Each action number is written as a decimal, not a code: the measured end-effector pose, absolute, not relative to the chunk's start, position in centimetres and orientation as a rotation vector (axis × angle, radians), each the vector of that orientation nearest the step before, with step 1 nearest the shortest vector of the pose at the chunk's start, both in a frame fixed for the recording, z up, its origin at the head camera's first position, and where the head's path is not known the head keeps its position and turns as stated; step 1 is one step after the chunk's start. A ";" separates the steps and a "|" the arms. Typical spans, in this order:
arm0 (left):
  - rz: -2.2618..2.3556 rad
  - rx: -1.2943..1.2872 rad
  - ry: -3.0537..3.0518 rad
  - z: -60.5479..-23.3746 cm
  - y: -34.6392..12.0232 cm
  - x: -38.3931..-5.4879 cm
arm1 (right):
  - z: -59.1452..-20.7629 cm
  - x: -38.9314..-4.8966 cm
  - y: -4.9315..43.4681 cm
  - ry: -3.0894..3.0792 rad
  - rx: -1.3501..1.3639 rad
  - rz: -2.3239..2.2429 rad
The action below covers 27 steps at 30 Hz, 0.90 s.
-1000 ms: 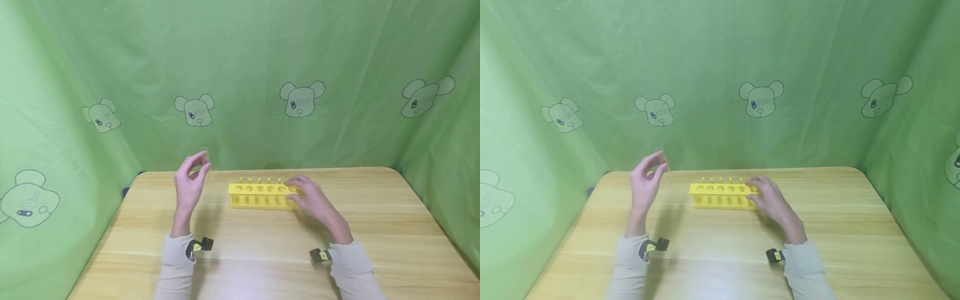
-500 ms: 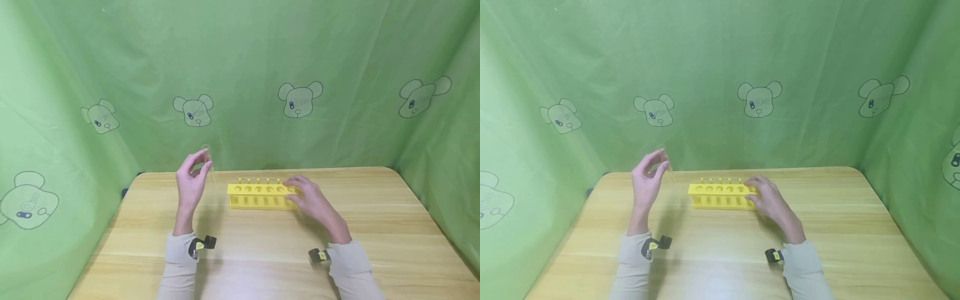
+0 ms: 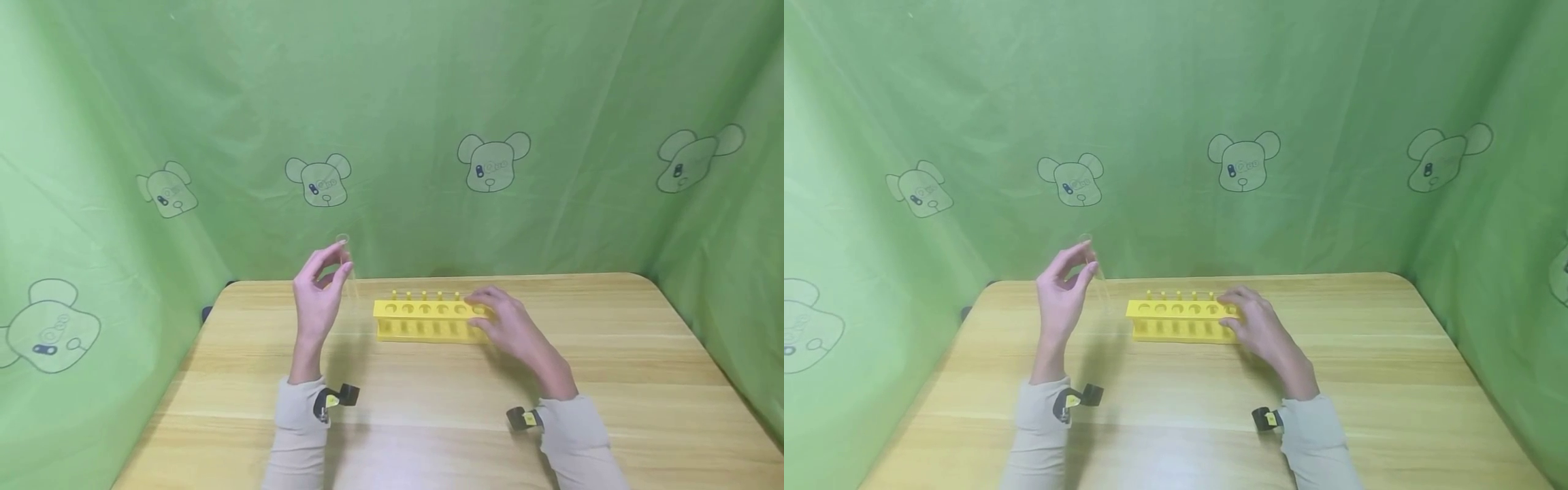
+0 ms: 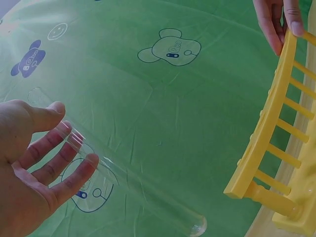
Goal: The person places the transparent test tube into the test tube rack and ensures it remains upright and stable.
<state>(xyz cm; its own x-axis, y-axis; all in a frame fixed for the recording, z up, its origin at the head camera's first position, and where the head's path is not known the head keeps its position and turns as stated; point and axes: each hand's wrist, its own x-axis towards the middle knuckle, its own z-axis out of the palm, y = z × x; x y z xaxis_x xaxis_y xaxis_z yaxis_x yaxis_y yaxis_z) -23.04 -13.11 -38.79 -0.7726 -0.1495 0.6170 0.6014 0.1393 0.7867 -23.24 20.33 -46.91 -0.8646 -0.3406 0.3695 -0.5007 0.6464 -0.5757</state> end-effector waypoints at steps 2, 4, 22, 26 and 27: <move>-1.694 -0.443 -1.838 -39.0 -13.1 -23.2 | -46.9 -23.2 20.4 -2.637 0.690 1.024; -1.694 -0.457 -1.829 -39.1 -13.1 -23.4 | -46.9 -23.2 20.4 -2.642 0.689 1.024; -1.712 -0.457 -1.838 -39.3 -12.1 -23.9 | -46.8 -23.2 20.4 -2.652 0.684 1.066; -1.714 -0.467 -1.836 -39.2 -11.9 -23.8 | -46.6 -23.2 20.4 -2.661 0.678 1.069; -1.717 -0.475 -1.832 -39.2 -11.8 -23.8 | -46.6 -23.2 20.4 -2.661 0.678 1.067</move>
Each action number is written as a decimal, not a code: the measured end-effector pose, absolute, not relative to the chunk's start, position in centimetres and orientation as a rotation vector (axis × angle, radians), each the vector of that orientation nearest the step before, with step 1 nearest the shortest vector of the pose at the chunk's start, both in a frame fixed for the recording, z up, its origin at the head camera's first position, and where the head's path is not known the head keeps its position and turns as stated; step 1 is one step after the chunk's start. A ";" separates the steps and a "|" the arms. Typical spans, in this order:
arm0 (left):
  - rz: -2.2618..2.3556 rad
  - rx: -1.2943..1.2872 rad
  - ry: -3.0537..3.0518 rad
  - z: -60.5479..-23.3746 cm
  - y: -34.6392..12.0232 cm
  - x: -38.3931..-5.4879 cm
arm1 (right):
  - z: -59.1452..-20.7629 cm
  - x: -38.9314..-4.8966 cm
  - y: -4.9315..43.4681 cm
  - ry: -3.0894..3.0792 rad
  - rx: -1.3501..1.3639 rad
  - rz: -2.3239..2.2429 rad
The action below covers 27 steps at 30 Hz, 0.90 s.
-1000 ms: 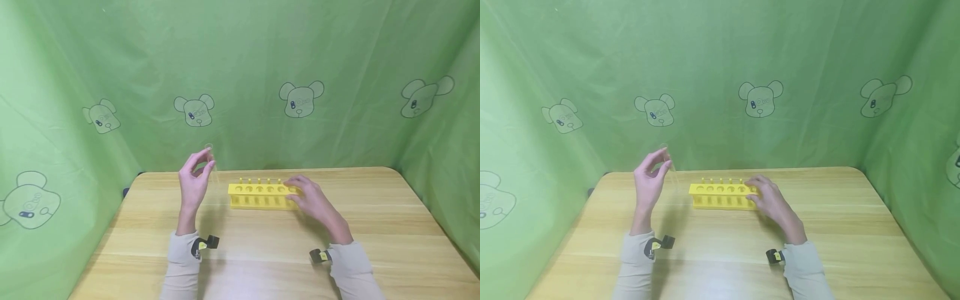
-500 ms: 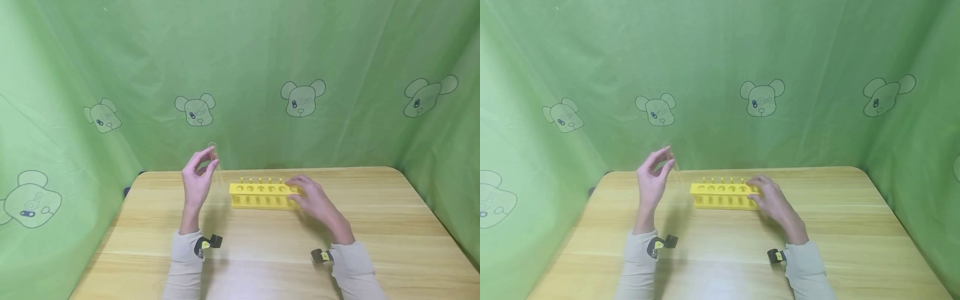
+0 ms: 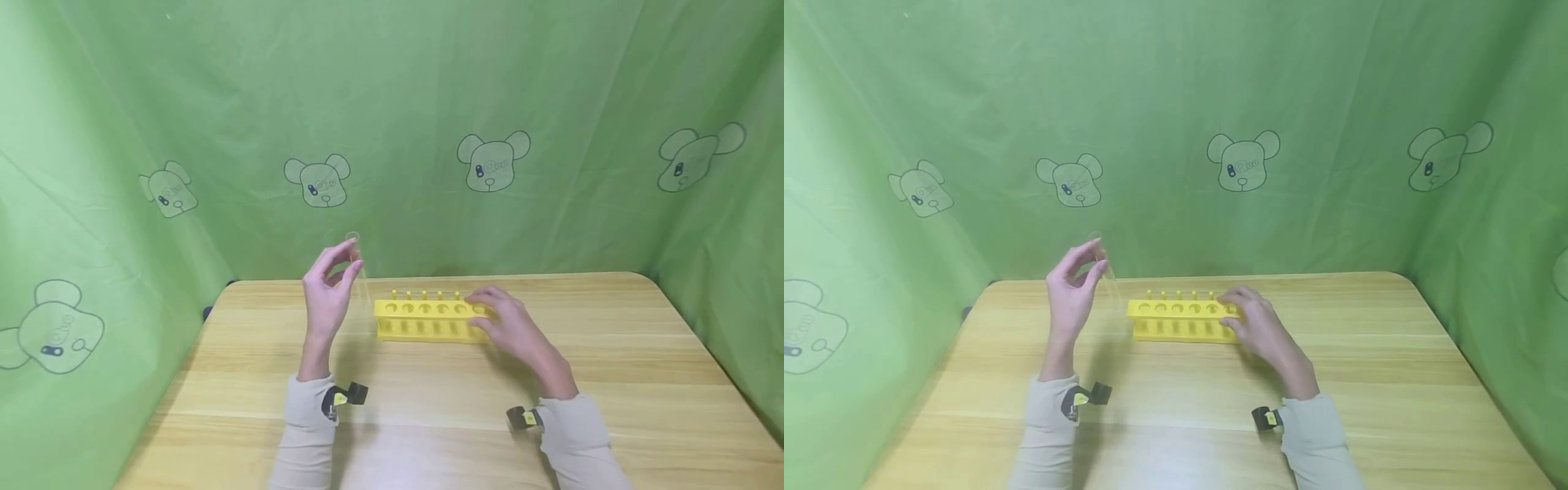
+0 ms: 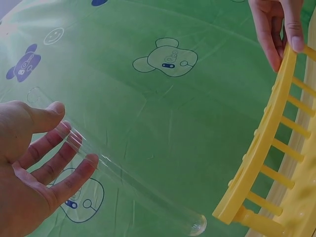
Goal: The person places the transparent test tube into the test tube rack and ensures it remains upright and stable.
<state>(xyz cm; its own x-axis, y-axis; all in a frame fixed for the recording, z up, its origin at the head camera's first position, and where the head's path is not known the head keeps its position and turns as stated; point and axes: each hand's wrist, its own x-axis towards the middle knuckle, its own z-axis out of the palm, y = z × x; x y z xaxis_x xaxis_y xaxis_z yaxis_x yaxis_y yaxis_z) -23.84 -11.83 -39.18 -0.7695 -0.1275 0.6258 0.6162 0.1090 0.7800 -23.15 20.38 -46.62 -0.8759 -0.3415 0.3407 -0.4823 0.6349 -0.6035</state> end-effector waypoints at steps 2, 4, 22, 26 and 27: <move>-1.721 -0.495 -1.824 -39.2 -11.8 -23.9 | -46.6 -23.2 20.4 -2.658 0.679 1.067; -1.718 -0.512 -1.820 -39.2 -11.8 -24.0 | -46.7 -23.2 20.3 -2.656 0.680 1.062; -1.760 -0.528 -1.811 -39.0 -10.3 -24.6 | -46.4 -23.5 20.3 -2.658 0.654 1.064; -1.771 -0.520 -1.812 -39.1 -10.0 -24.7 | -46.4 -23.5 20.2 -2.665 0.655 1.083; -1.770 -0.516 -1.815 -39.1 -9.9 -24.8 | -46.4 -23.5 20.2 -2.669 0.653 1.082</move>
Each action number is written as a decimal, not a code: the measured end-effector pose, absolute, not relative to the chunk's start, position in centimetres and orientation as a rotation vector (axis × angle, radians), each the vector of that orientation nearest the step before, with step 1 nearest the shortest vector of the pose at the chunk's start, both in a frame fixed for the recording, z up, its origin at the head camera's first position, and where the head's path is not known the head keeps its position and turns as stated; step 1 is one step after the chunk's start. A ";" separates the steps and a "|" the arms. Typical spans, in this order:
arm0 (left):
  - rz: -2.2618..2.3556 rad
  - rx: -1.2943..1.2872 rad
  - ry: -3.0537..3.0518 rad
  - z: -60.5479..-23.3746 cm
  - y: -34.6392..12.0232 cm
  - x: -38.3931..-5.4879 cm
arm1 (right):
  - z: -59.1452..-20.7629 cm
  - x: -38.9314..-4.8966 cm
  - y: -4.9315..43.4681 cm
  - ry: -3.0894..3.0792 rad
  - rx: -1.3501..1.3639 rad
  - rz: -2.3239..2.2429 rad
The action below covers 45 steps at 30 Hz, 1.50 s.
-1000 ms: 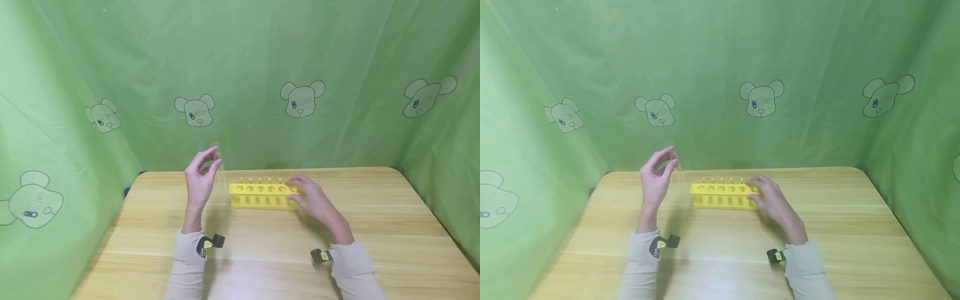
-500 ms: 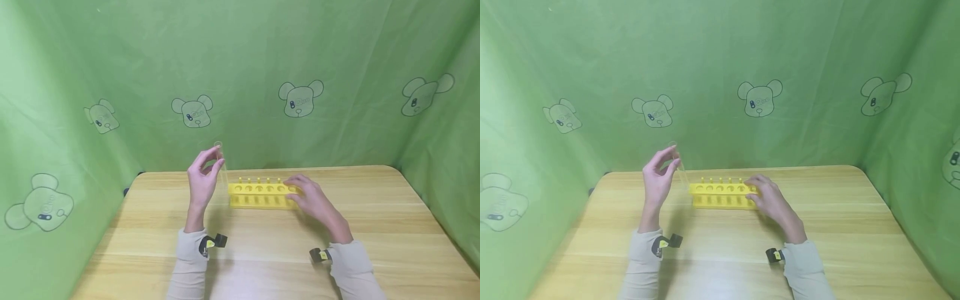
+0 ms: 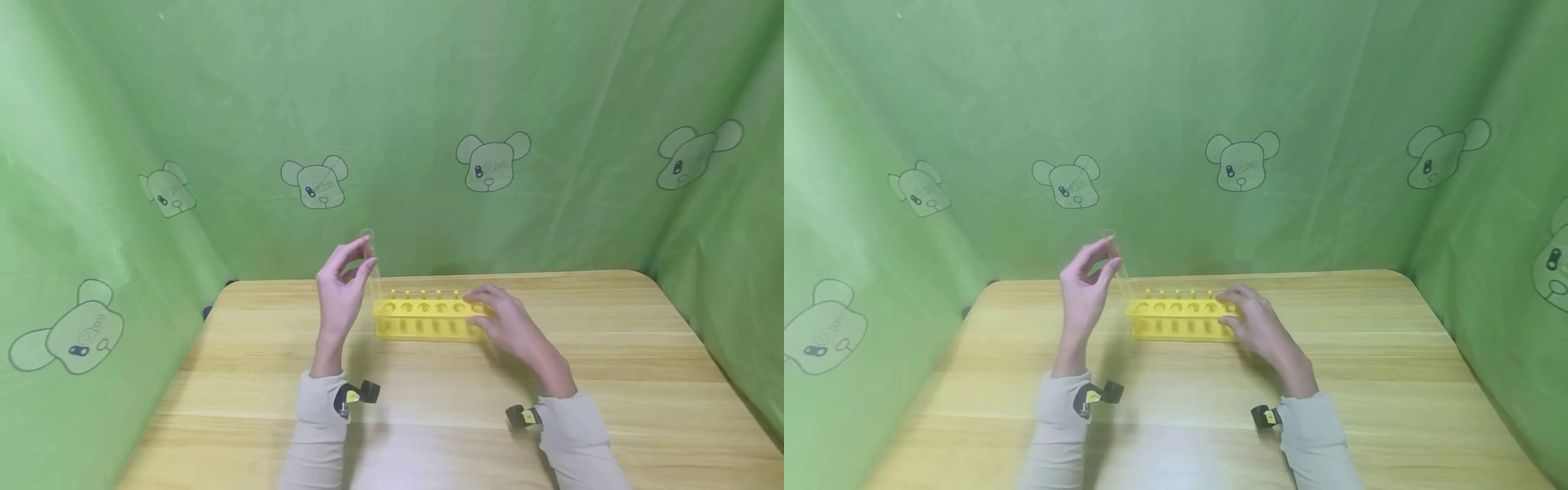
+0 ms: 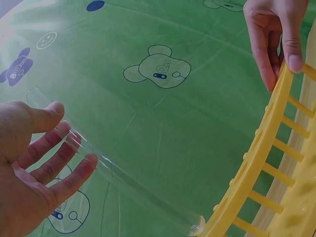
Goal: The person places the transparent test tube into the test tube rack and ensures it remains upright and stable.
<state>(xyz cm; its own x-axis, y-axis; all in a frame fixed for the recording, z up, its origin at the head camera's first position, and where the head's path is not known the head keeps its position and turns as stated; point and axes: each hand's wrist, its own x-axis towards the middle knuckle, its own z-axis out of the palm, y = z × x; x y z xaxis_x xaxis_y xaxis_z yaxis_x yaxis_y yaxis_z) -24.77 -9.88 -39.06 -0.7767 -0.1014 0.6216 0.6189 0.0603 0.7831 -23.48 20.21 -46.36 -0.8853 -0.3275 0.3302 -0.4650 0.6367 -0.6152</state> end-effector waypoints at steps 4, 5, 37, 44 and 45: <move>-1.765 -0.501 -1.824 -39.0 -9.6 -24.8 | -46.5 -23.5 20.3 -2.677 0.651 1.074; -1.762 -0.496 -1.828 -38.9 -9.5 -24.7 | -46.5 -23.5 20.3 -2.677 0.652 1.074; -1.772 -0.586 -1.817 -39.3 -8.0 -24.7 | -46.3 -23.5 20.1 -2.686 0.650 1.070; -1.776 -0.581 -1.813 -39.6 -7.8 -24.8 | -46.4 -23.3 20.1 -2.679 0.660 1.050; -1.781 -0.577 -1.812 -39.5 -7.7 -24.8 | -46.3 -23.3 20.2 -2.679 0.660 1.048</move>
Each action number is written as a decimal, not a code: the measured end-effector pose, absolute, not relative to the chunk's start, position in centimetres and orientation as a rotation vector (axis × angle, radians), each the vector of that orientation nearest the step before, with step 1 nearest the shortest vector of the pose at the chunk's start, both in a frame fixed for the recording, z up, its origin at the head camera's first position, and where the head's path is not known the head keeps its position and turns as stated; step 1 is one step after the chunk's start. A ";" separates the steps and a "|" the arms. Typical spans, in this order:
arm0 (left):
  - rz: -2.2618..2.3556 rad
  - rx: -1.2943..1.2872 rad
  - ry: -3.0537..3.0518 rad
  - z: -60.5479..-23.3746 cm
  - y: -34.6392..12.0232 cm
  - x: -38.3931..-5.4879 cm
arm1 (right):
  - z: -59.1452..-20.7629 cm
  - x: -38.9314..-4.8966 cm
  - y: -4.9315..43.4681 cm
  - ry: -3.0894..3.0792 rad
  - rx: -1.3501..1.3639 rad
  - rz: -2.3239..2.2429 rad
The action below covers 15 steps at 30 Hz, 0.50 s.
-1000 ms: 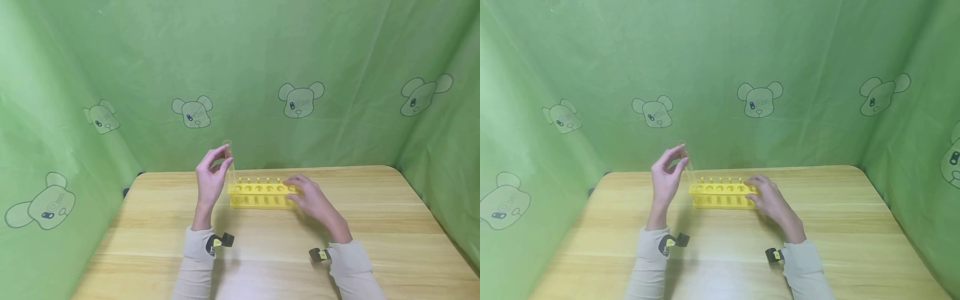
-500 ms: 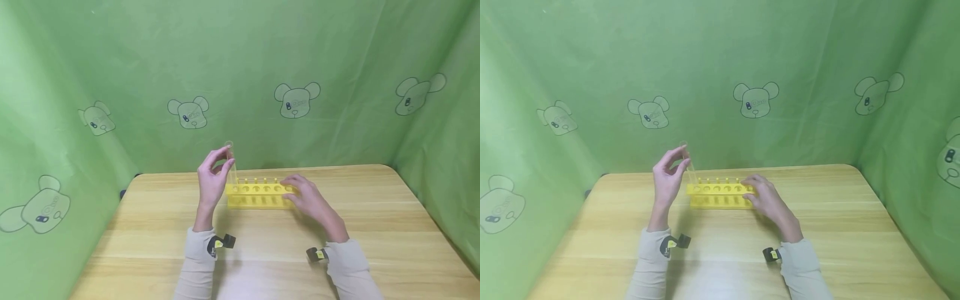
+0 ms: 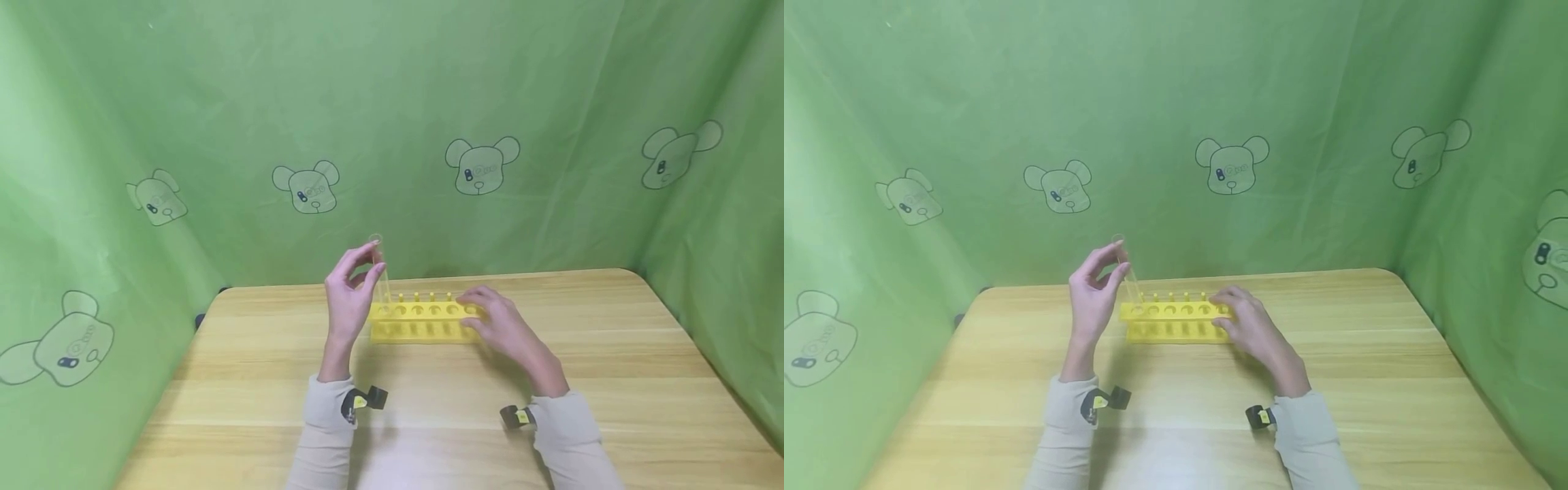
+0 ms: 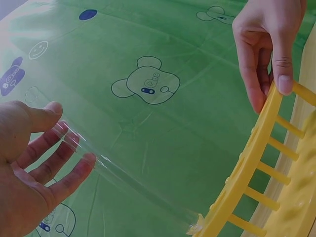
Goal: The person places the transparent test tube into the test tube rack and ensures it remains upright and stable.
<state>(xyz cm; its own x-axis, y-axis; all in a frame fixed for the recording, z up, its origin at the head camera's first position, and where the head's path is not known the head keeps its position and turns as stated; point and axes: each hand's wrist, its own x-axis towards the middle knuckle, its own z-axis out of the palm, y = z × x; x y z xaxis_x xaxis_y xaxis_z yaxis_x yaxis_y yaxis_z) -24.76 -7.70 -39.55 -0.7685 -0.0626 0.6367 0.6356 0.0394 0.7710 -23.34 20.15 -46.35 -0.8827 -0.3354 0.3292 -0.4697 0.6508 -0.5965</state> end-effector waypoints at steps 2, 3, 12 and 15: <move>-1.793 -0.566 -1.811 -39.5 -7.6 -24.7 | -46.4 -23.3 20.2 -2.680 0.659 1.051; -1.796 -0.562 -1.812 -39.5 -7.5 -24.7 | -46.4 -23.3 20.2 -2.681 0.658 1.053; -1.816 -0.582 -1.797 -39.5 -7.2 -24.6 | -46.3 -23.4 20.2 -2.690 0.659 1.051; -1.825 -0.593 -1.793 -39.5 -7.1 -24.6 | -46.4 -23.4 20.3 -2.690 0.654 1.049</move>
